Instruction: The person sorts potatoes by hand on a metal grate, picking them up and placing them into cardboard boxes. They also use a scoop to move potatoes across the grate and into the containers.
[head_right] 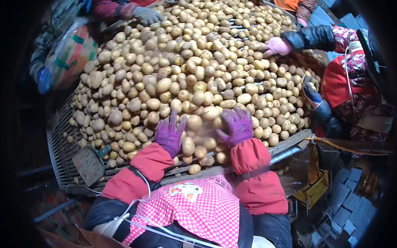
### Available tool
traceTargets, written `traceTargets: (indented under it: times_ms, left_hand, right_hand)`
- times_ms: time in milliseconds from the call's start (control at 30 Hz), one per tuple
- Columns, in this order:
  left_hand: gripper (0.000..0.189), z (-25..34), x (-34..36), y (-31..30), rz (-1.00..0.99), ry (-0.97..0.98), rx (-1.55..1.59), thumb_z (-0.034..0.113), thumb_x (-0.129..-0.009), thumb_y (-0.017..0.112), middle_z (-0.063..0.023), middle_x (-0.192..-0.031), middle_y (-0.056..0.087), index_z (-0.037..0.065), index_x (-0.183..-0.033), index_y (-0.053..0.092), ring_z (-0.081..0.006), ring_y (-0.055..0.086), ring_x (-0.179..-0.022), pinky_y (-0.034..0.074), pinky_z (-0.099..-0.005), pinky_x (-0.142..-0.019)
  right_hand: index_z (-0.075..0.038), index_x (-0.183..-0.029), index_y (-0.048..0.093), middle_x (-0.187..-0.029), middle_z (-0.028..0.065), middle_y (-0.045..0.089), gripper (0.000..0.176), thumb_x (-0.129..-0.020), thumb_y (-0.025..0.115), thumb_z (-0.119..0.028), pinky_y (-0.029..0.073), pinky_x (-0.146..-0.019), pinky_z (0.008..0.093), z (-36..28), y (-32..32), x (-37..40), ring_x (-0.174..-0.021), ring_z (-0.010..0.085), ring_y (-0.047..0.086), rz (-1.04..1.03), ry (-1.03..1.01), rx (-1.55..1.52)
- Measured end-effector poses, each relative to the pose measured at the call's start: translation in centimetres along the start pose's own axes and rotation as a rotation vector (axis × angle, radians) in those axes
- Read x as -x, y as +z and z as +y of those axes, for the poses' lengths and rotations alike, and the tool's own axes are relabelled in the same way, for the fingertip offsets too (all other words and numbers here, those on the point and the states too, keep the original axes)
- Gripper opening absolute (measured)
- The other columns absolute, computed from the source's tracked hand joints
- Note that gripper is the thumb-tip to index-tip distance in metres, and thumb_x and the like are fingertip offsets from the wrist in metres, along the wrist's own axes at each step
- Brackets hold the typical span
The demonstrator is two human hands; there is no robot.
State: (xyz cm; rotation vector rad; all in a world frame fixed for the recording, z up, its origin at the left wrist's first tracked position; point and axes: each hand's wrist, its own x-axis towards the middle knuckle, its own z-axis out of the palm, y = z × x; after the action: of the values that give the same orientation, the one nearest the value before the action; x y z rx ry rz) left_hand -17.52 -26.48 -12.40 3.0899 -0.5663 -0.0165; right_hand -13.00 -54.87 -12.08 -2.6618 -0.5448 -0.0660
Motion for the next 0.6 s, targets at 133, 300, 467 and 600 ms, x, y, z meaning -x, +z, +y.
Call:
traceTargets:
  times_ms: [133, 300, 467, 600]
  left_hand:
    - [0.091, 1.2, -2.0, -0.2, -0.012, 0.047, 0.009, 0.053, -0.070, 0.075, -0.0214, -0.157, 0.023, 0.026, -0.149, 0.039, -0.0438, 0.048, -0.111, 0.042, -0.0552, -0.093]
    - [0.093, 1.4, -2.1, -0.3, -0.048, 0.070, -0.011, 0.054, -0.069, 0.075, -0.0128, -0.160, 0.022, 0.022, -0.149, 0.039, -0.0470, 0.049, -0.113, 0.040, -0.0578, -0.096]
    - [0.094, 1.6, -2.0, -0.7, -0.075, 0.057, -0.030, 0.052, -0.071, 0.075, -0.0123, -0.160, 0.021, 0.021, -0.150, 0.035, -0.0457, 0.047, -0.116, 0.040, -0.0549, -0.098]
    - [0.095, 2.2, -2.0, -1.4, -0.113, 0.044, -0.080, 0.050, -0.072, 0.075, -0.0113, -0.160, 0.019, 0.021, -0.152, 0.032, -0.0431, 0.047, -0.118, 0.039, -0.0526, -0.100]
  right_hand:
    - [-0.014, -0.112, 0.063, -0.114, 0.0101, 0.064, 0.055, -0.064, 0.081, -0.033, 0.037, -0.106, 0.0485, 3.2, -1.7, -2.3, -0.110, 0.0311, 0.059, -0.011, 0.257, -0.035]
    - [-0.004, -0.126, 0.056, -0.118, 0.0097, 0.059, 0.059, -0.074, 0.084, -0.014, 0.048, -0.098, 0.0349, 1.4, -3.5, -0.4, -0.110, 0.0197, 0.058, 0.426, 0.532, -0.898]
    - [-0.009, -0.145, 0.039, -0.136, 0.0101, 0.048, 0.073, -0.085, 0.077, -0.024, 0.049, -0.098, 0.0398, -1.1, -6.2, 3.9, -0.114, 0.0231, 0.057, 0.484, 0.646, -1.631]
    - [-0.018, -0.147, 0.038, -0.144, 0.0104, 0.045, 0.064, -0.095, 0.057, -0.050, 0.049, -0.098, 0.0475, -1.2, -6.3, 8.7, -0.119, 0.0277, 0.057, 0.532, 0.626, -2.197]
